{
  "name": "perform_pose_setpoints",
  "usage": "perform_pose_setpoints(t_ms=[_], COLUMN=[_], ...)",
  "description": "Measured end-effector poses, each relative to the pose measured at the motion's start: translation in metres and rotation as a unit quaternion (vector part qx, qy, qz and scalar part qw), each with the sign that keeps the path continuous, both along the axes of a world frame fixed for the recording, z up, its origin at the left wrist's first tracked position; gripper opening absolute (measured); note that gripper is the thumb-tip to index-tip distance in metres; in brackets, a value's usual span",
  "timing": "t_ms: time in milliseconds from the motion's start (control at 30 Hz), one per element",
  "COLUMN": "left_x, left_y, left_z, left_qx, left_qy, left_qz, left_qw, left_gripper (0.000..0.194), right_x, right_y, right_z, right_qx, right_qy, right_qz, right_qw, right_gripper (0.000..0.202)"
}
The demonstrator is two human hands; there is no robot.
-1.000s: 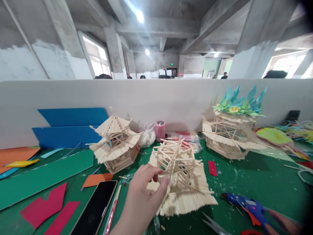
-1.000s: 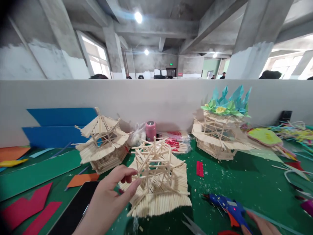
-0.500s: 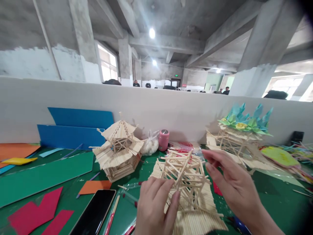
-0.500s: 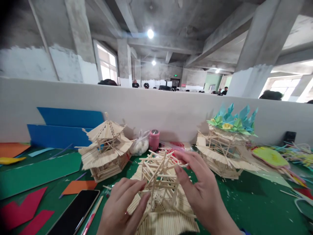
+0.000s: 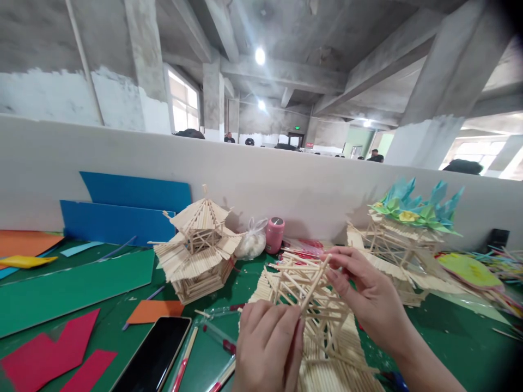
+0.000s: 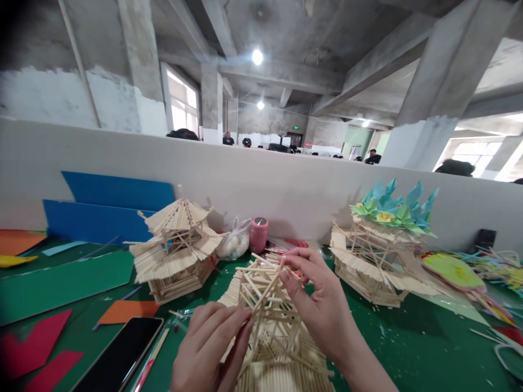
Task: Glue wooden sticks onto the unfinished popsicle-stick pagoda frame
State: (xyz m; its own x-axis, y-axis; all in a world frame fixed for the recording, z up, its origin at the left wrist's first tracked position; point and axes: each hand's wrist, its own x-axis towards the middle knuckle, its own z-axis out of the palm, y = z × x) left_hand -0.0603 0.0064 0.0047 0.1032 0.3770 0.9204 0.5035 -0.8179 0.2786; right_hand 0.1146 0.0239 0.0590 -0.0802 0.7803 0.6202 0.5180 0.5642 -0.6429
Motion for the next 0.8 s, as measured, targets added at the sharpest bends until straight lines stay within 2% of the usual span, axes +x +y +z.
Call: perform_pose_setpoints(t_ms=[467, 800], left_x=[0.0033, 0.0029], left_y=[0.0033, 0.0026], left_z=[-0.0015, -0.0008], left_qx=[-0.019, -0.016], left_qy=[-0.018, -0.012], left_qz=[0.016, 0.017], left_qw=[1.000, 1.000], left_gripper=[0.014, 0.013], right_x=[-0.0049, -0.0051], right_y=[-0.0014, -0.0013], right_z=[0.0033, 0.0035], right_qx=[-0.014, -0.013], right_qy=[-0.007, -0.026], right_qz=[0.018, -0.001], right_qw=[1.000, 1.000], right_gripper=[0.014, 0.017])
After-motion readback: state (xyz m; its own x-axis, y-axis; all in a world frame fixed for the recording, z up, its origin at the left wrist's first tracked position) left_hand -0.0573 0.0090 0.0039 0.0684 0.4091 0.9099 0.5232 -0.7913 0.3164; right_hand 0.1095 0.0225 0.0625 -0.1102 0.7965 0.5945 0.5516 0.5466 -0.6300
